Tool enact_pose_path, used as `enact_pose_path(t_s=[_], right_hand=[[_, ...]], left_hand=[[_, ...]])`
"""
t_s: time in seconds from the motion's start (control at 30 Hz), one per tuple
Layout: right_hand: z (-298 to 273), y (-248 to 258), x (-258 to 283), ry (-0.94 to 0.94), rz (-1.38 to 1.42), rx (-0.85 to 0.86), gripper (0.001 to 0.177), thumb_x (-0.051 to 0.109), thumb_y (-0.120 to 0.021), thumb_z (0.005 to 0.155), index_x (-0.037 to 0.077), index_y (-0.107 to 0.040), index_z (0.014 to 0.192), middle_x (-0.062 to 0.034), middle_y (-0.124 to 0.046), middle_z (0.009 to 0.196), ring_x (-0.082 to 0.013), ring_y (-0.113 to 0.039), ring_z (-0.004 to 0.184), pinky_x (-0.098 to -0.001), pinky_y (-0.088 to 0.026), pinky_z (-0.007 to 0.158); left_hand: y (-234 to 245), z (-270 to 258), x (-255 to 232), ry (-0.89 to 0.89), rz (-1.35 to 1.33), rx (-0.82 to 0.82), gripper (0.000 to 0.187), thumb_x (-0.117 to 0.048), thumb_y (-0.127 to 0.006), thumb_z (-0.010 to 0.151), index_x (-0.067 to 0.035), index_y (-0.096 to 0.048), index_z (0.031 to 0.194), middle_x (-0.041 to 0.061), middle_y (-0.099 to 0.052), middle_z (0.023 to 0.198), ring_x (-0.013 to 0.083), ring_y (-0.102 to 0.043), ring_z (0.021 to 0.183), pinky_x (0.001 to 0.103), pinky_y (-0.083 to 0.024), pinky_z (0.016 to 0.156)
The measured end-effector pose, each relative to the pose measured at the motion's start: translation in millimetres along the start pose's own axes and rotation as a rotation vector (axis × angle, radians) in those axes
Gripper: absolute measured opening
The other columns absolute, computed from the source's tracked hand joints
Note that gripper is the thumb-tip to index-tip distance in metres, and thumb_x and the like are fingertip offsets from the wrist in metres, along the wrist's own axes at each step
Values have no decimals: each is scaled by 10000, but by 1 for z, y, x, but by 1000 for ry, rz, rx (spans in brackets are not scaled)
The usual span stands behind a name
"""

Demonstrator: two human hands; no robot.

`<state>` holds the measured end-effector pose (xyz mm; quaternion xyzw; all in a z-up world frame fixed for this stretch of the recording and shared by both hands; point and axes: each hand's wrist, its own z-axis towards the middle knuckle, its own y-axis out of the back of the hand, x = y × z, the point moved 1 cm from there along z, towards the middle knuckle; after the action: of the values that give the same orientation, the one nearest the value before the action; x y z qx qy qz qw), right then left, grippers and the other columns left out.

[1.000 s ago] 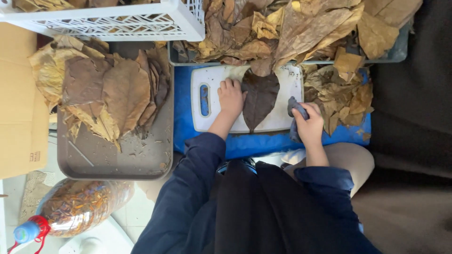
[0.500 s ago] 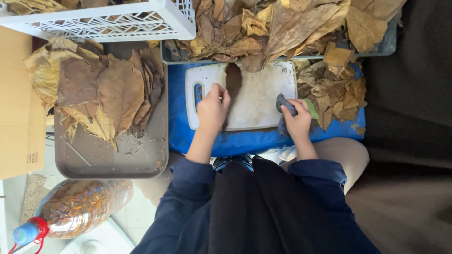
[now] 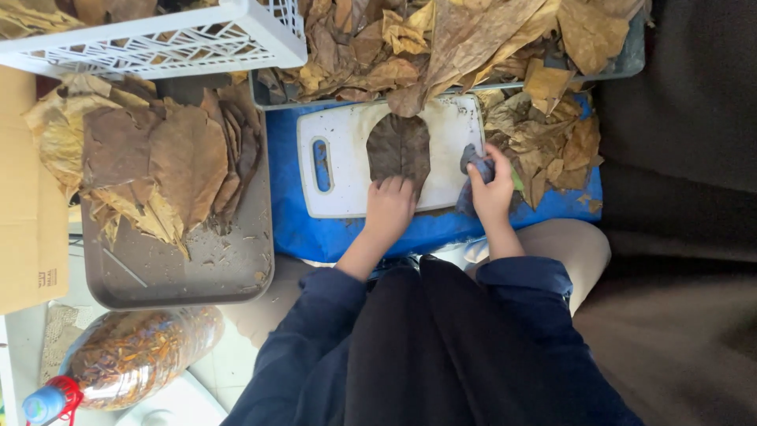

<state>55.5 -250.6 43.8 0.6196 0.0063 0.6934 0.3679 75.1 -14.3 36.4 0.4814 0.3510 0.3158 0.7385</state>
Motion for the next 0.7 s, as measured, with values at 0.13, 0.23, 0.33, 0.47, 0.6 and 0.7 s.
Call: enact_pose_path(t_s=[0.13,0.23,0.33,0.47,0.6,0.7], right_hand=[[6,-15,8,264,-123,-13,406,75,-870,853,126,-723,1228,-79,-700,1151,-329,-676,1128,-435,-525,973],[-9,-59,-6,504,-163,165,417,-17,-790,776,195,-787,1135,3,-666,1143,-250,-684,1082,-384,-555,950],[-23,-89,15,655,-194,439,261,-14,-795,822,91,-774,1060,-91,-652,1052,-323,-693,1007,-456,-582,920],[23,-120,-28,721,-284,367,236,79,-798,797,140,-788,1024,-96,-661,1068,-318,-680,1016,-447,-552,894],[88,-121,-28,568,-418,213,192,144,-833,848,108,-784,1030,-85,-640,1048,-314,-681,965,-419,-570,830],[97,-117,-25,538,-418,164,203,273,-854,911,170,-790,1073,-15,-650,1085,-272,-688,987,-389,-585,833]], left_hand=[[16,-71,-3,-90,-1,33,277,-260,-685,855,-162,-687,1113,87,-627,1212,303,-581,1234,482,-433,978],[41,-79,-11,-128,16,175,550,-328,-769,848,-79,-646,1323,196,-539,1466,396,-510,1336,563,-409,1037],[28,-86,-12,-122,54,222,621,-388,-765,857,-73,-630,1375,211,-516,1506,400,-505,1336,528,-416,1038],[11,-91,-9,-120,78,140,721,-452,-798,781,-71,-628,1369,214,-500,1518,415,-508,1291,536,-408,994],[24,-90,-14,-96,99,194,661,-465,-753,858,-82,-615,1379,201,-498,1523,381,-539,1236,509,-408,970],[24,-82,-12,-75,95,233,635,-447,-736,878,-82,-602,1380,200,-506,1517,379,-541,1229,508,-403,964]])
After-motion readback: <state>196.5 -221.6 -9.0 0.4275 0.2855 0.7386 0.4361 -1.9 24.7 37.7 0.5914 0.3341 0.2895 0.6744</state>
